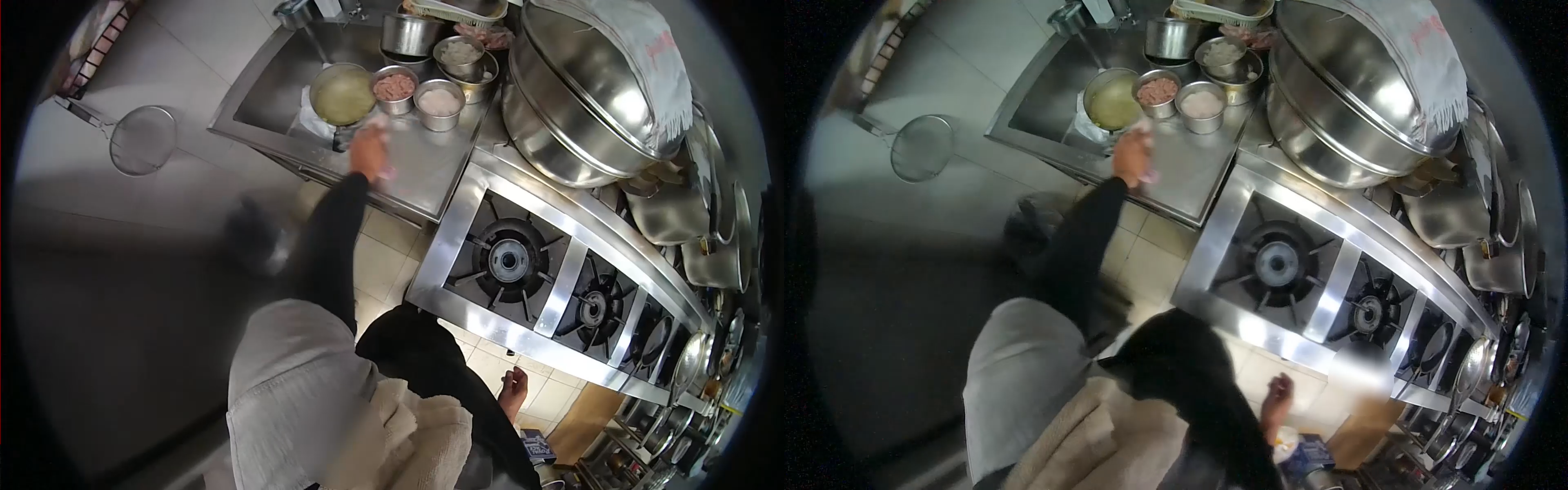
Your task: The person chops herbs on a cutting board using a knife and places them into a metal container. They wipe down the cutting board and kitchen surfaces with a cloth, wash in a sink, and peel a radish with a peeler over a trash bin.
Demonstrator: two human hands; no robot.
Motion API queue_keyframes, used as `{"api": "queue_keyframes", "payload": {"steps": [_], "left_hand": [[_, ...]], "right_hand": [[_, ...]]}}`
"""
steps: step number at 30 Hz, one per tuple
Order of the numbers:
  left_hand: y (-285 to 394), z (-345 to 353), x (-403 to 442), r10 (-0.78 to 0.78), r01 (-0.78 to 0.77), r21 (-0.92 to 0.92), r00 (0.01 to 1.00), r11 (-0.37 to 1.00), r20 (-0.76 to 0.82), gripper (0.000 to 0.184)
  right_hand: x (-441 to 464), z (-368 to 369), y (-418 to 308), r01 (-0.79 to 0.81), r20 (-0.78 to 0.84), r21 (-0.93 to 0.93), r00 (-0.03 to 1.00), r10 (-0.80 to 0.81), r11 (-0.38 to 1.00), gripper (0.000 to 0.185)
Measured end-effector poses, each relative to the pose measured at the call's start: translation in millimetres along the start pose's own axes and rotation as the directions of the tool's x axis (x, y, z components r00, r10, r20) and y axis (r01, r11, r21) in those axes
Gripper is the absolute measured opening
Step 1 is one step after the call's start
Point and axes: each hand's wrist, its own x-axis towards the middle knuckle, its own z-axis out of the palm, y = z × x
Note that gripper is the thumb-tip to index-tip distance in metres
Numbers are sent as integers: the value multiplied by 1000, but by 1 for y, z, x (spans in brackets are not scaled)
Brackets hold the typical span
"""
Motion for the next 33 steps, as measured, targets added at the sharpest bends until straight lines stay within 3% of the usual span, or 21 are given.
{"api": "queue_keyframes", "payload": {"steps": [3,4,5,7,8,9,10,12,15,18,19,20,21,22,23,25,27,29,31,32,33], "left_hand": [[-70,-22,39,169,-204,116,952,972,256,27],[-58,-22,43,-176,300,-314,913,901,368,20],[-47,-22,46,-384,693,-579,720,429,578,14],[-12,3,40,-250,362,-650,932,669,262,17],[33,3,23,-70,92,-138,985,986,159,21],[104,-35,12,-426,593,-360,787,720,446,26],[130,-36,-19,-56,187,-418,950,889,306,29],[187,-44,-76,-22,23,-69,1000,997,17,31],[171,-78,-97,168,-169,-73,986,983,-18,23],[87,-125,-68,212,-137,-358,961,923,179,25],[54,-146,-43,216,-195,-501,976,843,-17,12],[11,-151,-25,324,-382,-318,920,868,-223,6],[-34,-166,-13,326,-359,-157,924,920,-202,7],[-84,-187,3,235,-230,-130,972,964,22,18],[-181,-135,0,-13,69,-616,995,784,95,30],[-330,-138,48,-13,41,-157,985,987,173,25],[-497,-116,69,18,-22,51,997,998,76,23],[-433,-158,123,-488,503,-443,858,742,158,28],[-391,-168,155,-376,340,161,816,926,440,38],[-424,-138,145,124,-179,142,936,973,329,39],[-359,-147,152,176,-233,269,960,934,220,40]], "right_hand": [[28,5,-10,13,18,-3,1000,-13,1000,21],[36,8,-13,26,44,4,999,-27,1000,21],[43,13,-19,55,45,95,997,-59,994,20],[62,22,-36,102,80,195,990,-119,975,18],[75,26,-51,128,103,199,983,-150,972,18],[86,30,-69,220,126,179,962,-244,959,17],[94,34,-90,306,151,158,932,-330,939,17],[114,42,-132,241,207,93,944,-255,966,15],[133,73,-198,334,166,143,920,-355,932,20],[128,101,-238,418,198,-37,894,-403,908,19],[129,116,-237,399,184,23,899,-397,916,18],[126,124,-236,375,164,74,910,-382,924,17],[119,134,-242,298,198,8,935,-294,955,15],[128,150,-213,430,192,-58,891,-412,901,16],[123,167,-213,440,187,-53,886,-424,896,17],[107,210,-237,510,185,-103,853,-488,854,20],[109,258,-295,604,212,-184,794,-569,775,28],[133,299,-339,621,219,-254,784,-581,742,49],[155,346,-355,656,263,-407,751,-606,636,77],[168,370,-363,710,323,-491,687,-651,505,90],[175,394,-371,786,406,-487,590,-698,381,107]]}}
